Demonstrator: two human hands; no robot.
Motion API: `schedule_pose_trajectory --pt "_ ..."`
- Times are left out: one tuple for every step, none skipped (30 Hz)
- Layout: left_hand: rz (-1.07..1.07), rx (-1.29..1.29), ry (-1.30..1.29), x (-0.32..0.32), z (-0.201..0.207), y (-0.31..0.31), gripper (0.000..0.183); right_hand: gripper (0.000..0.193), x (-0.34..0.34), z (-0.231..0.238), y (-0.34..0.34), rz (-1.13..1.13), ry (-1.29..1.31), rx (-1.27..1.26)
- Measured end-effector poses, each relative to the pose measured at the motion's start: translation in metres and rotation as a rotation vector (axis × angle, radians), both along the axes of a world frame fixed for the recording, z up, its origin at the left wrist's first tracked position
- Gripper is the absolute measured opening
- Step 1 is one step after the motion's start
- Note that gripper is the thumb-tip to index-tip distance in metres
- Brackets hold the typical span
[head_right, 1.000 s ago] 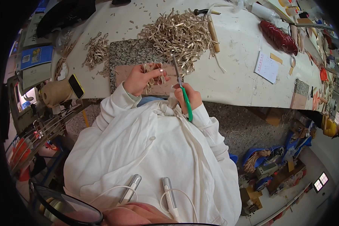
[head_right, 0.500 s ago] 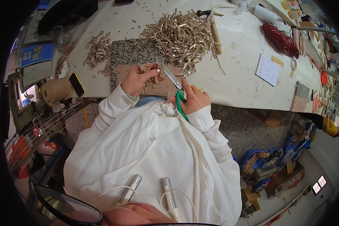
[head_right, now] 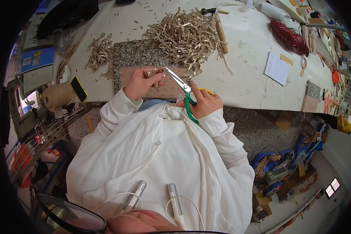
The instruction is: The person repeatedly picks up looped strips from a pile on the table by hand and trims them using scissors.
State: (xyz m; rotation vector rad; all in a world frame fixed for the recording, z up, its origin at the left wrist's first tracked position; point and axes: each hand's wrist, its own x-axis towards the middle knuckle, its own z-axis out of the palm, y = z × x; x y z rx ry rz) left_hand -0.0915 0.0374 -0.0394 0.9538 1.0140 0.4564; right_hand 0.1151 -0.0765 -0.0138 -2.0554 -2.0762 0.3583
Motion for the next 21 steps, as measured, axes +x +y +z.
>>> schedule_pose_trajectory --pt "-0.019 0.025 0.021 0.000 0.000 0.000 0.024 0.072 0.001 0.002 0.000 -0.001 0.000 0.000" --pt "-0.020 0.025 0.021 -0.001 0.000 0.000 0.024 0.065 0.002 0.004 0.000 0.015 0.025 -0.012" --pt "-0.030 0.025 0.028 -0.001 0.000 0.000 0.023 0.060 0.002 0.006 0.001 0.030 0.049 -0.024" --pt "-0.040 0.025 0.036 -0.001 0.001 0.000 0.023 0.060 0.003 0.007 0.000 0.028 0.049 -0.024" --pt "-0.041 0.025 0.035 -0.002 0.000 0.000 0.023 0.058 0.004 0.008 -0.001 0.016 0.063 -0.098" --pt "-0.053 0.020 0.048 -0.002 -0.002 -0.001 0.022 0.057 0.004 0.008 -0.001 0.007 0.080 -0.172" --pt "-0.064 0.015 0.062 -0.003 -0.003 -0.001 0.022 0.057 0.004 0.011 0.000 0.009 0.081 -0.171" --pt "-0.061 0.015 0.064 -0.003 -0.003 -0.001 0.022 0.057 0.003 0.014 0.001 -0.059 0.177 -0.242" --pt "-0.059 -0.018 0.049 -0.003 -0.002 -0.001 0.021 0.058 0.002 0.017 0.001 -0.132 0.269 -0.312" --pt "-0.057 -0.052 0.034 -0.002 -0.002 -0.001 0.020 0.058 0.003 0.013 0.001 -0.131 0.267 -0.312" --pt "-0.056 -0.053 0.033 -0.003 -0.004 -0.001 0.020 0.058 0.006 0.004 0.000 -0.236 0.346 -0.308" --pt "0.001 -0.148 -0.081 -0.004 -0.006 -0.001 0.019 0.059 0.008 -0.004 -0.001 -0.335 0.428 -0.301" --pt "0.053 -0.244 -0.199 -0.005 -0.007 0.001 0.020 0.059 0.010 -0.013 -0.003 -0.335 0.426 -0.299" --pt "0.053 -0.242 -0.200 -0.007 -0.008 0.003 0.020 0.059 0.012 -0.022 -0.005 -0.390 0.492 -0.271" --pt "0.075 -0.334 -0.262 -0.010 -0.008 0.005 0.022 0.059 0.012 -0.032 -0.007 -0.439 0.560 -0.244" --pt "0.094 -0.427 -0.328 -0.011 -0.009 0.006 0.024 0.059 0.012 -0.041 -0.010 -0.434 0.559 -0.245" --pt "0.099 -0.425 -0.330 -0.013 -0.013 0.010 0.024 0.059 0.011 -0.049 -0.014 -0.457 0.642 -0.232" --pt "0.089 -0.489 -0.416 -0.016 -0.017 0.013 0.026 0.058 0.009 -0.051 -0.014 -0.474 0.729 -0.223" --pt "0.079 -0.551 -0.502 -0.019 -0.021 0.014 0.028 0.058 0.008 -0.049 -0.014 -0.462 0.731 -0.226" --pt "0.091 -0.545 -0.501 -0.022 -0.022 0.014 0.028 0.056 0.005 -0.045 -0.014 -0.519 0.824 -0.323" --pt "0.120 -0.540 -0.488 -0.025 -0.023 0.015 0.028 0.054 0.003 -0.043 -0.012 -0.572 0.916 -0.421"
